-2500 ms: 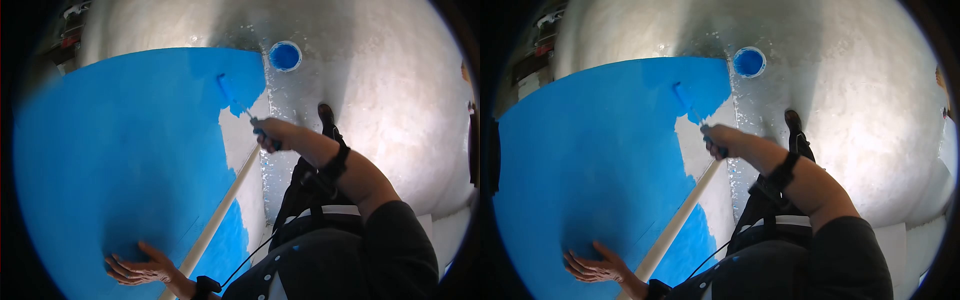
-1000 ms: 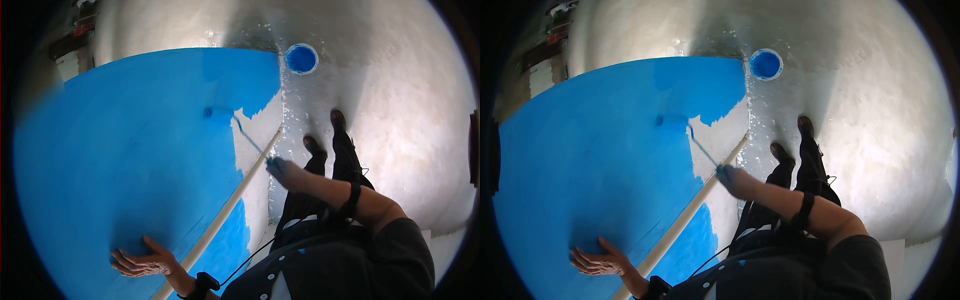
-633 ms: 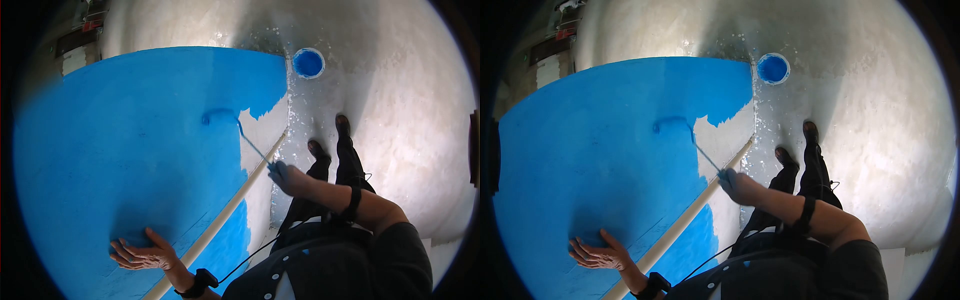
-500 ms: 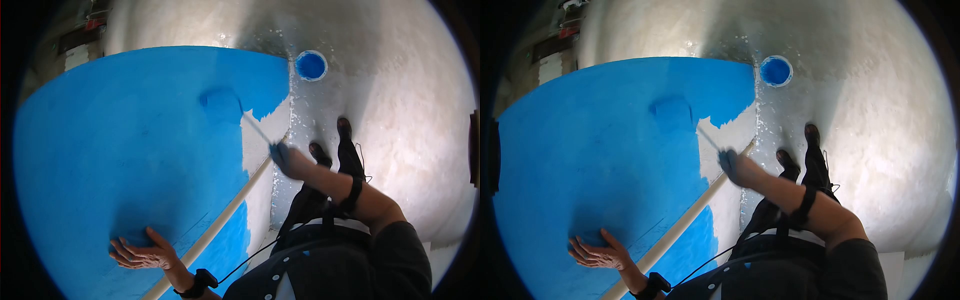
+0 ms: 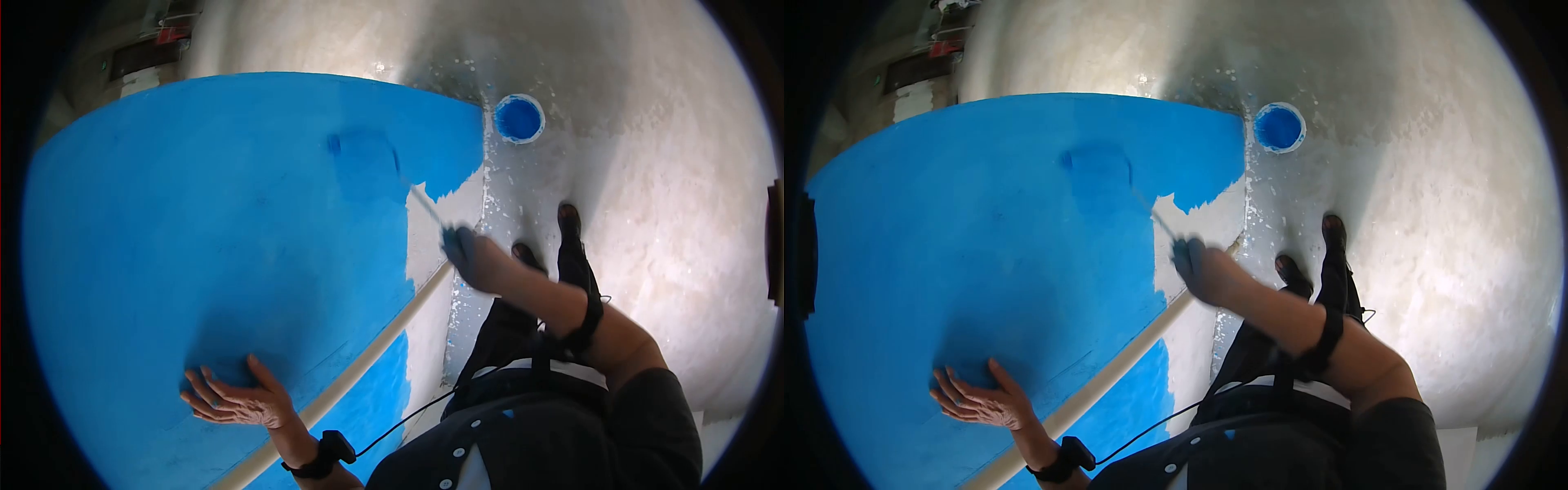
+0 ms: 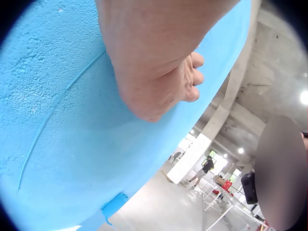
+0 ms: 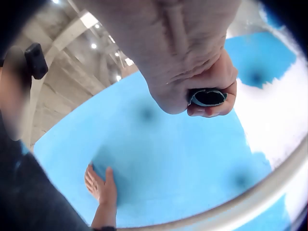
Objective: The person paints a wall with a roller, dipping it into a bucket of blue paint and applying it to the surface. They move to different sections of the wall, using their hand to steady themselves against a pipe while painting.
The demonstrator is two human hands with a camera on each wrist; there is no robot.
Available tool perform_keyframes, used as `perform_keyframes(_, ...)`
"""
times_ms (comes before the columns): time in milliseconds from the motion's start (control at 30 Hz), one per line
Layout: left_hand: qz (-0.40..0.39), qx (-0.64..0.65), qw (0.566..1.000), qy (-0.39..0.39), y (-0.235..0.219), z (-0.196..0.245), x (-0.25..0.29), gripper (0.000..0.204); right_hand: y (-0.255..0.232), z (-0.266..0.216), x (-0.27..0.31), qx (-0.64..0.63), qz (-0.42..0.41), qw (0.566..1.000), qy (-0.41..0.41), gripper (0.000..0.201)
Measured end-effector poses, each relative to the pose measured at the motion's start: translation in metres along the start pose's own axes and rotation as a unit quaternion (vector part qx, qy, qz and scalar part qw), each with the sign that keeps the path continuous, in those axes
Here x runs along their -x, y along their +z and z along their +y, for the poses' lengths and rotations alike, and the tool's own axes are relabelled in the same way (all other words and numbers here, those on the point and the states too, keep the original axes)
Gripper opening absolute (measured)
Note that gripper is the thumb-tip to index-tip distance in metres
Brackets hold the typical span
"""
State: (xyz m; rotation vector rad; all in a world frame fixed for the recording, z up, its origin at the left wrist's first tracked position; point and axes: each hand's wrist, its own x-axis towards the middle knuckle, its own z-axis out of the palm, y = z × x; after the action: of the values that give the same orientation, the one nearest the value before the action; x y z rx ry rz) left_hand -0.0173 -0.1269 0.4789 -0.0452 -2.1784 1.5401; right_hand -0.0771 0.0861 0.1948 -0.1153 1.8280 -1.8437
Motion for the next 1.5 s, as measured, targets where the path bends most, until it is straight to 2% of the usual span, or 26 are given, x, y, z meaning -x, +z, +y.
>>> perform_keyframes(33, 0.0, -0.003, 1.0, -0.001, 0.0, 0.0, 0.001, 0.06, -0.013, -0.011, -0.023, 0.036, 0.004, 0.999, -0.025, 0.03)
perform_keyframes(67, 0.001, -0.002, 1.0, -0.002, 0.001, 0.0, 0.001, 0.061, -0.019, -0.024, -0.039, -0.009, 0.081, 0.989, -0.127, 0.032)
perform_keyframes(133, 0.004, 0.0, 1.0, -0.003, 0.001, -0.002, 0.0, 0.061, -0.025, -0.04, -0.046, -0.05, 0.018, 0.998, -0.017, 0.026)
perform_keyframes(200, 0.009, 0.016, 1.0, -0.004, 0.0, 0.0, -0.001, 0.061, 0.004, -0.016, -0.021, 0.008, 0.024, 0.997, -0.068, 0.028)
perform_keyframes(267, -0.004, 0.016, 1.0, -0.014, -0.002, 0.001, 0.0, 0.061, 0.013, -0.023, 0.03, -0.011, -0.069, 0.997, 0.017, 0.028)
perform_keyframes(333, -0.016, 0.016, 1.0, -0.021, -0.002, 0.001, 0.0, 0.061, 0.019, -0.019, 0.066, 0.021, -0.111, 0.994, 0.01, 0.026)
perform_keyframes(433, -0.007, 0.02, 1.0, -0.019, -0.002, 0.002, 0.0, 0.06, -0.002, -0.034, 0.038, 0.062, -0.097, 0.992, 0.053, 0.026)
perform_keyframes(533, -0.008, 0.012, 1.0, -0.021, -0.001, 0.001, 0.0, 0.059, -0.012, -0.039, -0.031, 0.007, 0.049, 0.992, -0.113, 0.025)
perform_keyframes(567, -0.001, 0.011, 1.0, -0.018, 0.001, 0.001, 0.001, 0.059, -0.02, -0.058, -0.041, -0.018, 0.053, 0.995, -0.083, 0.025)
perform_keyframes(667, -0.001, 0.008, 1.0, -0.023, -0.001, 0.002, -0.001, 0.058, -0.001, -0.05, -0.023, -0.005, 0.051, 0.993, -0.109, 0.024)
perform_keyframes(700, -0.002, 0.015, 1.0, -0.025, -0.001, 0.002, -0.001, 0.058, 0.009, -0.039, -0.002, 0.074, 0.017, 0.987, -0.143, 0.023)
perform_keyframes(733, -0.004, 0.02, 0.999, -0.028, -0.001, 0.002, 0.0, 0.059, 0.012, -0.045, 0.022, 0.009, -0.045, 0.999, -0.025, 0.027)
perform_keyframes(767, -0.005, 0.018, 0.999, -0.03, -0.002, 0.002, 0.0, 0.059, 0.01, -0.05, 0.045, 0.006, -0.099, 0.995, 0.008, 0.027)
perform_keyframes(867, -0.016, 0.011, 0.999, -0.03, -0.002, 0.001, 0.0, 0.058, 0.007, -0.047, 0.056, 0.042, -0.12, 0.992, 0.005, 0.03)
perform_keyframes(933, -0.016, 0.036, 0.999, -0.033, -0.003, 0.001, 0.0, 0.056, 0.0, -0.051, 0.016, 0.036, -0.038, 0.998, -0.024, 0.029)
perform_keyframes(1000, 0.004, 0.035, 0.999, -0.039, -0.003, 0.002, -0.001, 0.056, -0.02, -0.082, -0.024, 0.027, 0.02, 0.993, -0.11, 0.028)
perform_keyframes(1100, 0.002, 0.045, 0.998, -0.038, -0.003, 0.001, -0.001, 0.054, -0.008, -0.091, -0.028, 0.006, 0.053, 0.99, -0.132, 0.027)
perform_keyframes(1133, 0.005, 0.046, 0.998, -0.044, -0.003, 0.002, -0.002, 0.054, 0.006, -0.074, -0.014, 0.092, 0.051, 0.97, -0.22, 0.026)
perform_keyframes(1167, 0.003, 0.052, 0.998, -0.043, -0.004, 0.002, -0.002, 0.054, 0.017, -0.07, 0.009, 0.081, 0.001, 0.985, -0.15, 0.026)
perform_keyframes(1200, 0.0, 0.057, 0.998, -0.041, -0.005, 0.001, -0.002, 0.054, 0.024, -0.071, 0.034, -0.013, -0.04, 0.997, -0.06, 0.027)
perform_keyframes(1267, 0.001, 0.067, 0.997, -0.041, -0.005, 0.001, -0.002, 0.054, 0.025, -0.076, 0.067, -0.007, -0.11, 0.993, -0.029, 0.027)
perform_keyframes(1333, 0.002, 0.08, 0.996, -0.04, -0.004, 0.0, -0.001, 0.054, 0.026, -0.072, 0.052, 0.065, -0.088, 0.992, -0.07, 0.028)
perform_keyframes(1367, 0.0, 0.086, 0.995, -0.041, -0.004, 0.0, 0.0, 0.054, 0.02, -0.076, 0.033, 0.048, -0.038, 0.997, -0.046, 0.029)
perform_keyframes(1400, -0.003, 0.09, 0.995, -0.043, -0.004, 0.0, 0.001, 0.055, 0.011, -0.083, 0.008, 0.117, 0.008, 0.985, -0.128, 0.03)
perform_keyframes(1433, -0.003, 0.09, 0.995, -0.046, -0.004, 0.0, 0.002, 0.055, -0.003, -0.108, -0.012, 0.059, 0.019, 0.995, -0.083, 0.031)
perform_keyframes(1500, 0.0, 0.094, 0.995, -0.043, -0.003, -0.001, 0.001, 0.054, -0.012, -0.129, -0.036, 0.047, 0.041, 0.994, -0.094, 0.033)
